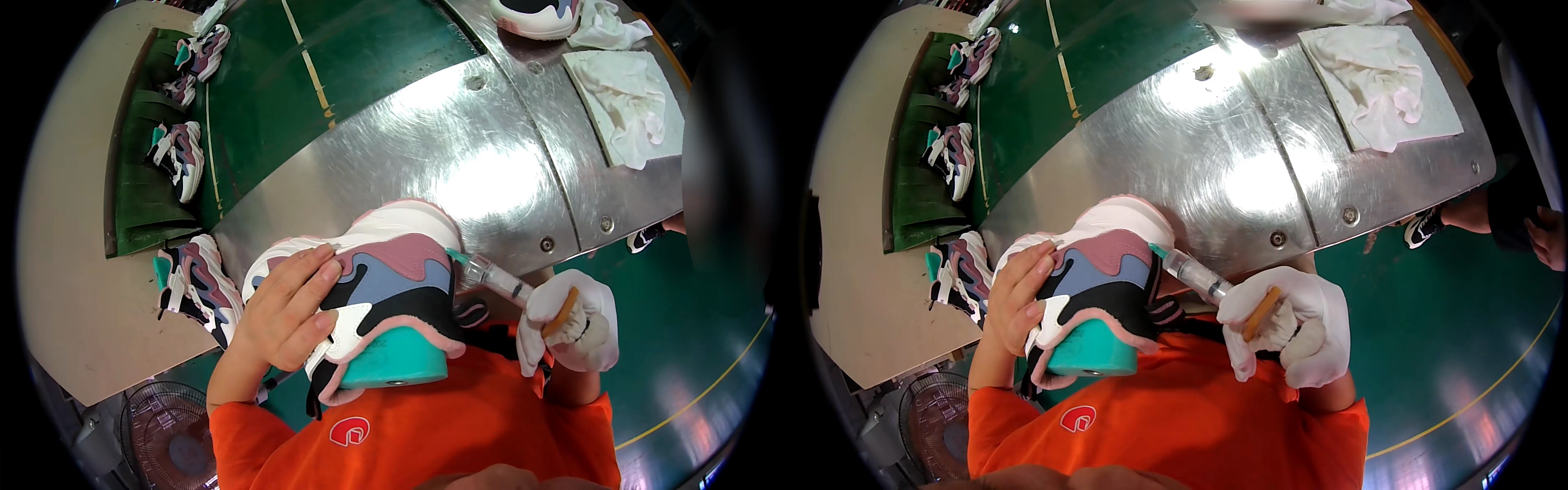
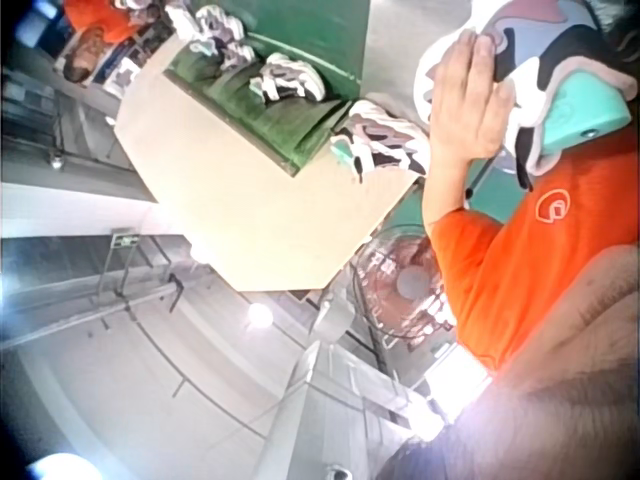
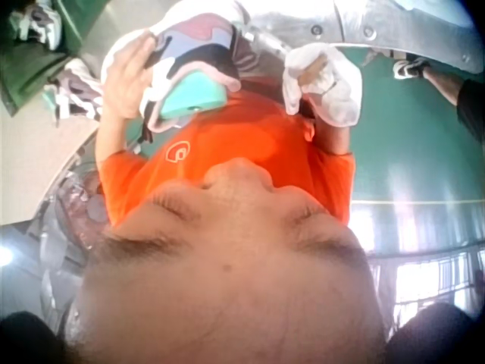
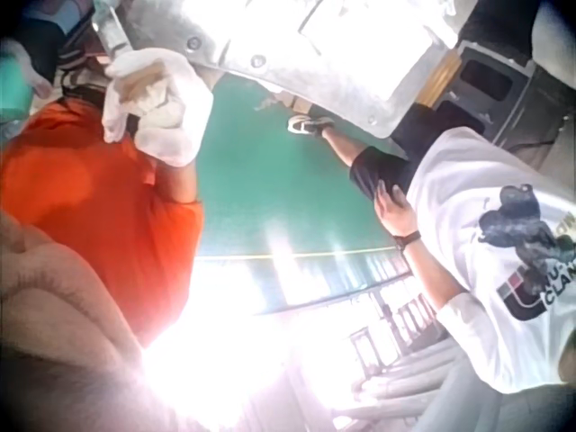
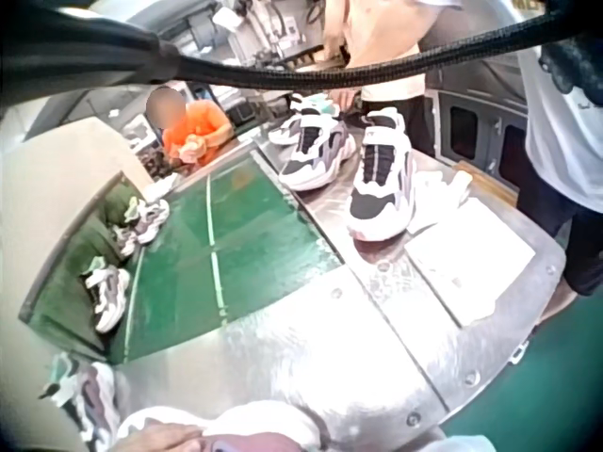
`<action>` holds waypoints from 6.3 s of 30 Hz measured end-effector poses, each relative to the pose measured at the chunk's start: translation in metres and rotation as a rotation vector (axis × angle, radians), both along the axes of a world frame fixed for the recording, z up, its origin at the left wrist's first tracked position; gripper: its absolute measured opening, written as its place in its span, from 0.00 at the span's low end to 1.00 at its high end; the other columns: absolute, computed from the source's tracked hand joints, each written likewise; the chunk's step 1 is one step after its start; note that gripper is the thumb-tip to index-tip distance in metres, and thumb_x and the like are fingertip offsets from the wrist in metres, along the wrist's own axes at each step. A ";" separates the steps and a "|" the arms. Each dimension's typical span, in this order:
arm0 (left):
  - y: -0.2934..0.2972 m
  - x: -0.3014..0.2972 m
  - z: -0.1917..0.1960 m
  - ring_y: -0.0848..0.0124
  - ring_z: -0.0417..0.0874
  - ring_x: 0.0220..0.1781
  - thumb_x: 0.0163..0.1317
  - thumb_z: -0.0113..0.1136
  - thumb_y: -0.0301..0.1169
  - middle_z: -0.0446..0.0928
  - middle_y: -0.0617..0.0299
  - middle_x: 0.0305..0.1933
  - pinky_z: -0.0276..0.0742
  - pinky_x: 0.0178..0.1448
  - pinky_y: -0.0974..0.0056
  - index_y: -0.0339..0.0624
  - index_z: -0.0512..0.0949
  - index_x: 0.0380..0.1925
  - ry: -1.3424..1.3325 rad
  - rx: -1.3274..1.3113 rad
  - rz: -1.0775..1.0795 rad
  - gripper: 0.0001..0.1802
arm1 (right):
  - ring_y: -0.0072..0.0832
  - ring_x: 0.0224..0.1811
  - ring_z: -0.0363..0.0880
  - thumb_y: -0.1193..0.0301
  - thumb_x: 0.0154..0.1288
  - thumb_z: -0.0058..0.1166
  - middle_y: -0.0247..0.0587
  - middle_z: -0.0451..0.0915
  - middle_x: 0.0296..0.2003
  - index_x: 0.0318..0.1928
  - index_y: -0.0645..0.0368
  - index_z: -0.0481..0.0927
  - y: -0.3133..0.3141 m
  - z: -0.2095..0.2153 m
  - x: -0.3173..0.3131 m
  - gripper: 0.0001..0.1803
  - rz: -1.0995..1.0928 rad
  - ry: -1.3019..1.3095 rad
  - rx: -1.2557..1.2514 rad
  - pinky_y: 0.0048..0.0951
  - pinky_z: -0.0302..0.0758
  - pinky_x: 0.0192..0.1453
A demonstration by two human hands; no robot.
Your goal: The person uses a syringe to apply glue to the seams of a multi-colored sneaker on a factory assembly line. They rotate the shoe to access different areas, then place it on the conveyor belt and pick up the next shoe to repeat the process.
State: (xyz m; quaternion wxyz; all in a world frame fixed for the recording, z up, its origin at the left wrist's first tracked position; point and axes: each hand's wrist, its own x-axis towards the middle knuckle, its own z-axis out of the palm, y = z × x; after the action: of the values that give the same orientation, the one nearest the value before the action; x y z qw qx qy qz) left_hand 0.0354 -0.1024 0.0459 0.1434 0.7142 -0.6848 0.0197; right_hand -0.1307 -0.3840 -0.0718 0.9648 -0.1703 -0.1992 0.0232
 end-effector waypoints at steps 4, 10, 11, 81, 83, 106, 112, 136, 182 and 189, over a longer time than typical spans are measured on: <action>0.001 0.000 0.000 0.38 0.76 0.54 0.54 0.56 0.27 0.71 0.34 0.57 0.78 0.52 0.44 0.35 0.67 0.36 0.004 0.006 0.003 0.12 | 0.39 0.32 0.78 0.82 0.39 0.58 0.57 0.75 0.29 0.54 0.79 0.65 0.000 0.002 -0.005 0.36 -0.032 0.029 -0.044 0.34 0.79 0.37; 0.003 -0.003 0.001 0.38 0.76 0.54 0.54 0.55 0.27 0.71 0.35 0.57 0.77 0.53 0.44 0.35 0.67 0.38 -0.008 0.000 0.002 0.13 | 0.41 0.31 0.79 0.82 0.38 0.59 0.57 0.75 0.29 0.52 0.78 0.68 -0.004 0.003 -0.010 0.33 -0.028 0.053 -0.032 0.36 0.78 0.34; 0.003 -0.003 0.001 0.38 0.76 0.54 0.55 0.55 0.27 0.71 0.34 0.57 0.77 0.53 0.44 0.35 0.67 0.39 -0.008 -0.007 0.001 0.13 | 0.41 0.30 0.78 0.82 0.38 0.59 0.57 0.75 0.28 0.51 0.76 0.69 -0.003 0.009 -0.010 0.32 -0.095 0.111 -0.021 0.36 0.78 0.34; 0.004 0.035 -0.020 0.61 0.77 0.57 0.30 0.75 0.31 0.72 0.50 0.55 0.74 0.60 0.57 0.32 0.54 0.61 0.894 -0.307 0.650 0.55 | 0.37 0.35 0.74 0.76 0.50 0.56 0.36 0.73 0.29 0.42 0.50 0.84 0.025 0.046 0.041 0.16 -1.040 0.163 -1.660 0.35 0.72 0.38; 0.003 0.037 -0.020 0.62 0.77 0.56 0.31 0.75 0.31 0.72 0.50 0.55 0.74 0.60 0.58 0.32 0.54 0.61 0.892 -0.289 0.653 0.55 | 0.37 0.35 0.74 0.76 0.50 0.56 0.36 0.73 0.29 0.42 0.51 0.84 0.023 0.046 0.042 0.17 -1.061 0.108 -1.713 0.35 0.72 0.38; -0.012 0.056 -0.016 0.72 0.71 0.59 0.44 0.70 0.33 0.69 0.59 0.59 0.64 0.64 0.66 0.33 0.57 0.66 1.179 -0.157 0.515 0.49 | 0.46 0.37 0.75 0.69 0.57 0.53 0.50 0.73 0.36 0.39 0.50 0.81 0.044 0.061 0.050 0.09 -1.186 0.270 -1.765 0.43 0.73 0.40; -0.023 0.051 -0.008 0.71 0.69 0.61 0.46 0.71 0.32 0.69 0.60 0.59 0.59 0.68 0.63 0.35 0.58 0.66 1.184 -0.169 0.475 0.47 | 0.46 0.39 0.76 0.70 0.56 0.57 0.50 0.75 0.38 0.43 0.56 0.80 0.050 0.071 0.084 0.13 -1.379 0.542 -1.891 0.41 0.73 0.43; 0.045 0.354 -0.045 0.42 0.79 0.52 0.57 0.61 0.53 0.77 0.35 0.46 0.74 0.54 0.53 0.24 0.59 0.57 0.023 -0.372 1.301 0.44 | 0.26 0.29 0.79 0.72 0.42 0.72 0.39 0.78 0.31 0.46 0.56 0.77 -0.015 0.044 0.067 0.26 -1.318 0.556 -1.559 0.26 0.76 0.36; 0.033 0.034 0.027 0.53 0.76 0.51 0.36 0.71 0.31 0.75 0.53 0.48 0.69 0.61 0.51 0.40 0.72 0.47 -0.121 -0.185 0.310 0.32 | 0.15 0.15 0.68 0.71 0.53 0.66 0.32 0.75 0.23 0.45 0.61 0.76 -0.043 0.118 0.050 0.19 -0.540 0.801 -1.692 0.18 0.63 0.16; 0.063 -0.059 -0.017 0.59 0.78 0.54 0.68 0.44 0.36 0.76 0.58 0.51 0.75 0.52 0.59 0.44 0.76 0.44 -0.388 -0.367 0.480 0.14 | 0.31 0.12 0.72 0.54 0.49 0.65 0.45 0.74 0.17 0.43 0.72 0.73 0.032 0.154 0.074 0.33 -0.118 0.319 -1.100 0.25 0.70 0.15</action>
State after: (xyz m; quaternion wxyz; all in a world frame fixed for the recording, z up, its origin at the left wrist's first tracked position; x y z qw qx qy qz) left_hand -0.0234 -0.0395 0.0291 0.1281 0.8000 -0.4970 0.3106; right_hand -0.0566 -0.3516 0.0820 0.7519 -0.6524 0.0000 0.0950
